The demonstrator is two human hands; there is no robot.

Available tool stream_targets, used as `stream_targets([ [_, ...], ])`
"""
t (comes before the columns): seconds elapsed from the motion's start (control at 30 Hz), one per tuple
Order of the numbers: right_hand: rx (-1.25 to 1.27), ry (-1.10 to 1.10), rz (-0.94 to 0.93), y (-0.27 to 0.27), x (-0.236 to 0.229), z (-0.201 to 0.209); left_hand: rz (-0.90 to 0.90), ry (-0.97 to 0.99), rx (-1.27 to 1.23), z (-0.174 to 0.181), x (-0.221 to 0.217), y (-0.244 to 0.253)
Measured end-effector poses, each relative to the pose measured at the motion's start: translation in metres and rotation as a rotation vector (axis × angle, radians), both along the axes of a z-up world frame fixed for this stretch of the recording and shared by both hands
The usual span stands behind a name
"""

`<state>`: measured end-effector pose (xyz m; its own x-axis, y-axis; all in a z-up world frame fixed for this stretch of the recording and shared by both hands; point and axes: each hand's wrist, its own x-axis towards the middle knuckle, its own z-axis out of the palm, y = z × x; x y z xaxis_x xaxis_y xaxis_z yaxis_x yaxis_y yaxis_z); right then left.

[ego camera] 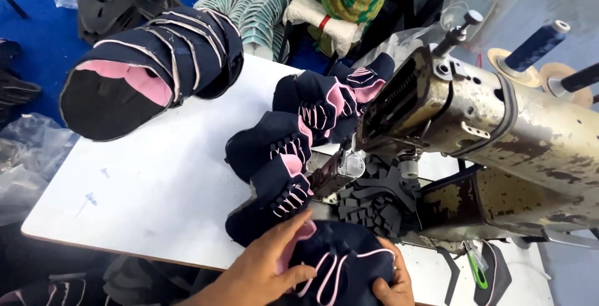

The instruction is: The person threads pink decorative cords into shoe upper components and uses a sewing machine to secure them.

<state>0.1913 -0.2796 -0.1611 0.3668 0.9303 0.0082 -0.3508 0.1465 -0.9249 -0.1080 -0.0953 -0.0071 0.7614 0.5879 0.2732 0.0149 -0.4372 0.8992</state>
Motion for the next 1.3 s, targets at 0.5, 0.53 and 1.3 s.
stream_targets([
  [0.5,-0.075,-1.323,-0.352,0.041,-0.054,0.1,-0.294,0.19,0.113,-0.04,0.01,-0.01],
  [0.53,-0.046,-1.481,-0.403,0.04,-0.057,0.098,-0.276,0.178,0.226,-0.048,0.012,-0.014],
  [1.3,-0.257,-0.401,0.006,0.001,-0.019,0.033,-0.303,0.194,0.062,-0.029,0.012,-0.003],
])
